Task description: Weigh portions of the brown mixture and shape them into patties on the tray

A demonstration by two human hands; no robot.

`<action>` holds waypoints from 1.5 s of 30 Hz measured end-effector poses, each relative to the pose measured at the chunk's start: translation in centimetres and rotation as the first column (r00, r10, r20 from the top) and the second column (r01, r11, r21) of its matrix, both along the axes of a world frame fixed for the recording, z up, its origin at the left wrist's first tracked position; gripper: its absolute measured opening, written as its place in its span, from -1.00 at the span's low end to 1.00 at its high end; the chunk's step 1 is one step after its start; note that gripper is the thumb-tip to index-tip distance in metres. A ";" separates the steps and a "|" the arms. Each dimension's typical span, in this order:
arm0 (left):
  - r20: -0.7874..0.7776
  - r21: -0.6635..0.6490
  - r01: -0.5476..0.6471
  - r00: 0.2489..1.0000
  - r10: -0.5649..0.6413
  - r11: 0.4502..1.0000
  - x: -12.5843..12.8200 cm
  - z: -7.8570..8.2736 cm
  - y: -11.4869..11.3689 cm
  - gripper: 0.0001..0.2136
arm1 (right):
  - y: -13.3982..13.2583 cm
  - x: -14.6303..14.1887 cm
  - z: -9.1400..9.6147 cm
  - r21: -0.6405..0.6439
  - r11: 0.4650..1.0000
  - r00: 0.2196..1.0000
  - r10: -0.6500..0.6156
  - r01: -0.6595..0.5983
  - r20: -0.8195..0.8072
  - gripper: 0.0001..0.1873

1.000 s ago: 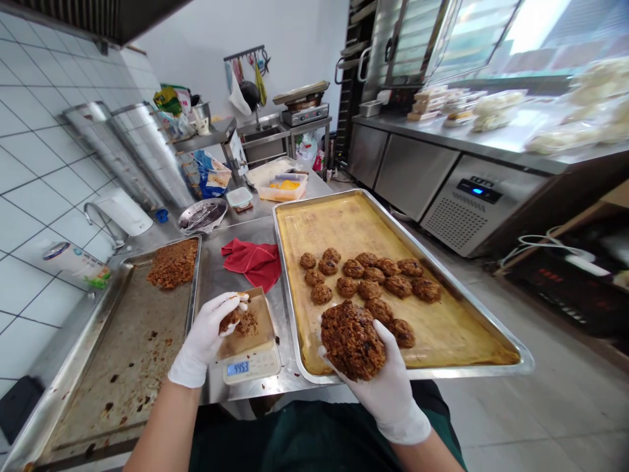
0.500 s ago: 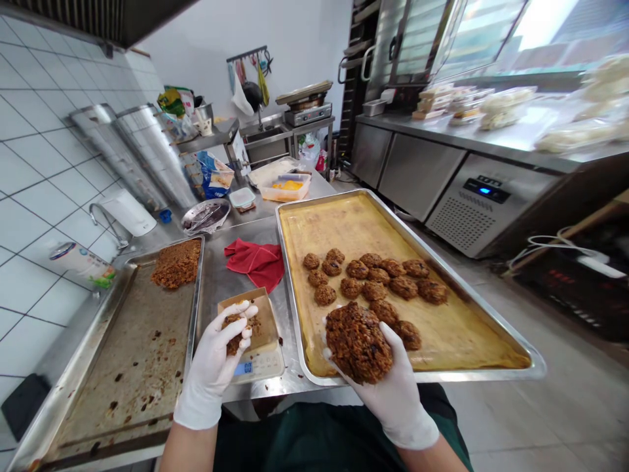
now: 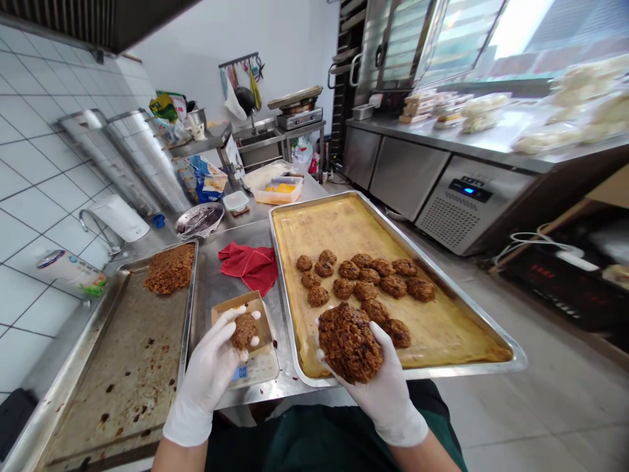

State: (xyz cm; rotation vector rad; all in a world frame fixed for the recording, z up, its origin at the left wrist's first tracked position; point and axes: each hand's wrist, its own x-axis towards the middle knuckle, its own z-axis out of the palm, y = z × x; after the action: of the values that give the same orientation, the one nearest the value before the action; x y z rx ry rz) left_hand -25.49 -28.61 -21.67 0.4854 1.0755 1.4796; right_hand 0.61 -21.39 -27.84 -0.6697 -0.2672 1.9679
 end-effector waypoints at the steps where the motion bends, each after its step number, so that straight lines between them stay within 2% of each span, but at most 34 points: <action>1: -0.007 0.000 -0.022 1.000 0.022 1.000 0.0 -0.3 0.0 -0.68 | 0.0 0.0 0.0 0.003 1.000 1.000 0.007 -0.007 -0.005 -0.64; 3: 0.033 -0.011 -0.053 0.998 0.054 0.999 0.1 -0.7 0.1 -0.72 | -0.1 0.2 -0.2 0.012 1.000 1.000 0.003 -0.003 0.003 -0.64; 7: 0.166 -0.061 -0.087 0.981 0.096 0.994 0.7 -0.6 0.1 -0.48 | -0.3 1.0 -0.9 0.061 0.998 0.997 -0.035 0.031 0.063 -0.55; 9: 0.149 -0.061 -0.125 0.980 0.133 0.990 1.1 -0.4 -0.1 -0.56 | -0.3 1.2 -1.2 0.073 0.996 0.995 -0.048 0.042 0.082 -0.53; 11: 0.073 -0.059 -0.115 0.990 0.120 0.992 1.3 -0.3 -0.4 -0.71 | -0.3 1.1 -1.2 0.076 0.996 0.994 -0.060 0.054 0.087 -0.51; 15: -0.068 -0.083 -0.118 0.991 0.113 0.990 1.5 -0.5 -0.6 -0.70 | -0.1 0.2 -0.7 0.037 0.994 0.987 -0.110 0.106 0.115 -0.54; 17: -0.057 -0.061 -0.135 0.990 0.131 0.989 1.4 -0.5 -0.4 -0.72 | 0.0 -0.1 -0.4 0.017 0.993 0.983 -0.122 0.121 0.134 -0.58; 20: 0.072 -0.045 -0.081 0.994 0.084 0.996 1.4 -0.7 0.2 -0.73 | 0.1 -0.2 -0.2 0.016 0.992 0.982 -0.128 0.127 0.139 -0.63; 22: 0.113 -0.062 -0.069 0.991 0.076 0.996 1.7 -0.9 0.5 -0.73 | 0.1 -0.1 -0.2 0.020 0.993 0.986 -0.120 0.118 0.118 -0.66; 25: 0.066 -0.050 -0.107 0.992 0.110 0.993 1.9 -1.1 0.6 -0.62 | 0.0 0.0 -0.1 0.034 0.996 0.994 -0.087 0.085 0.059 -0.67; 28: 0.055 -0.070 -0.060 0.996 0.064 0.996 1.7 -0.6 0.5 -0.69 | 0.1 0.0 0.0 0.019 0.998 0.998 -0.058 0.058 0.002 -0.68; 31: 0.069 -0.086 -0.015 0.997 0.021 0.996 1.2 -0.3 0.4 -0.66 | 0.1 0.0 0.2 -0.002 1.000 0.999 -0.021 0.020 -0.048 -0.64; 34: 0.068 -0.075 -0.077 0.994 0.082 0.994 1.0 -0.9 0.4 -0.74 | 0.0 0.3 0.3 0.000 1.000 0.994 0.009 -0.009 -0.106 -0.59; 36: -0.037 -0.061 -0.153 0.988 0.150 0.986 1.4 -1.6 0.2 -0.74 | -0.1 0.5 0.6 -0.012 1.000 0.991 0.021 -0.023 -0.135 -0.57; 38: -0.145 -0.059 -0.197 0.972 0.187 0.979 2.0 -2.0 0.1 -0.64 | -0.2 0.7 1.1 -0.064 0.996 0.984 0.056 -0.067 -0.169 -0.56; 39: -0.174 -0.078 -0.191 0.969 0.175 0.979 2.3 -2.0 0.0 -0.60 | -0.3 0.8 1.3 -0.090 0.992 0.980 0.074 -0.092 -0.184 -0.55; 42: -0.202 -0.191 -0.072 0.979 0.033 0.979 3.2 -1.5 0.5 -0.62 | -0.3 0.8 1.8 -0.137 0.983 0.971 0.088 -0.121 -0.222 -0.52; 45: -0.243 -0.187 0.002 0.969 -0.048 0.982 3.9 -0.8 2.0 -0.57 | -0.4 0.8 1.7 -0.148 0.981 0.962 0.081 -0.123 -0.262 -0.49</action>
State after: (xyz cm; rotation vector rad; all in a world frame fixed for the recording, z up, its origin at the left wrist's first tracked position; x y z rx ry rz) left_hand -21.64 -26.61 -22.49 0.5590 1.3847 1.3041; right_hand 1.40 -21.81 -26.18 -0.5059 0.0174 2.1663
